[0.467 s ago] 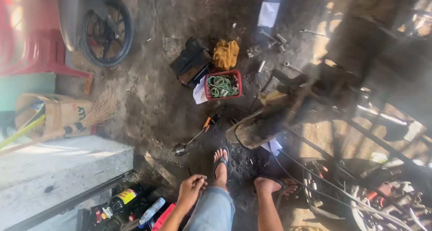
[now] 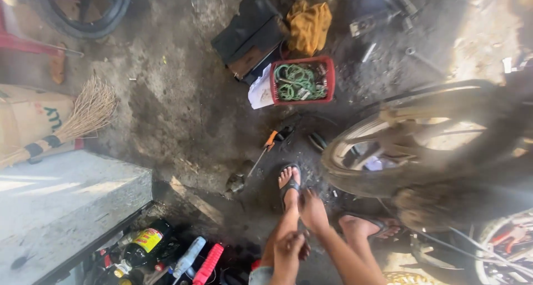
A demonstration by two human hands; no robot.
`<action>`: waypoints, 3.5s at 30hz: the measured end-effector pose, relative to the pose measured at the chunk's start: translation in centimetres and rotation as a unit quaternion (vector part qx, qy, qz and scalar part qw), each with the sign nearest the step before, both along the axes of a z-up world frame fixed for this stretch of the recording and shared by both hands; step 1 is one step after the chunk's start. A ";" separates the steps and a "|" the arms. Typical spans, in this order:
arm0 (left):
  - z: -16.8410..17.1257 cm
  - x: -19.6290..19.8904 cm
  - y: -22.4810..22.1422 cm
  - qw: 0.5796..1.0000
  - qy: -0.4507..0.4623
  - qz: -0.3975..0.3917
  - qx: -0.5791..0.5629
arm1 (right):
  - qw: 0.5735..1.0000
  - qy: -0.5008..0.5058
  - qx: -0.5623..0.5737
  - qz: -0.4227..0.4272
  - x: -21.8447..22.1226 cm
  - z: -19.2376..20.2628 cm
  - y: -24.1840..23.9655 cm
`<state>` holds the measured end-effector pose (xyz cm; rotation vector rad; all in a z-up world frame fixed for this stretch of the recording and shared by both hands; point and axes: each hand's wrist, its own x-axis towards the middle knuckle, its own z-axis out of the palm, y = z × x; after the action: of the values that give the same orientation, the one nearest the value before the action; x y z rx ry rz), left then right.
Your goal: Welding metal components onto the lower frame of a motorcycle.
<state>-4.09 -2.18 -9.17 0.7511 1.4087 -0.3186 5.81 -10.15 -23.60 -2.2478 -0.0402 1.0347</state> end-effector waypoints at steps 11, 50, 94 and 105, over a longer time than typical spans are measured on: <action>-37.5 0.1 2.0 0.722 0.120 -0.630 0.259 | 0.896 -0.295 -0.119 0.309 11.9 -24.8 14.5; -28.3 1.3 -1.2 0.696 0.127 -0.610 0.357 | 0.924 -0.139 0.280 -0.220 9.5 18.1 7.1; 26.4 36.0 -35.9 -0.152 -0.625 -0.751 0.150 | 0.614 -0.023 0.121 -0.780 5.6 26.2 -27.5; 19.1 33.3 -32.0 0.071 -0.310 -0.944 0.087 | 0.575 -0.066 0.232 -0.782 8.2 22.4 -24.6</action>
<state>29.19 -34.17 9.95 2.1567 -1.4141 -1.4946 14.04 -34.73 -1.20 -1.0183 1.2247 -0.1984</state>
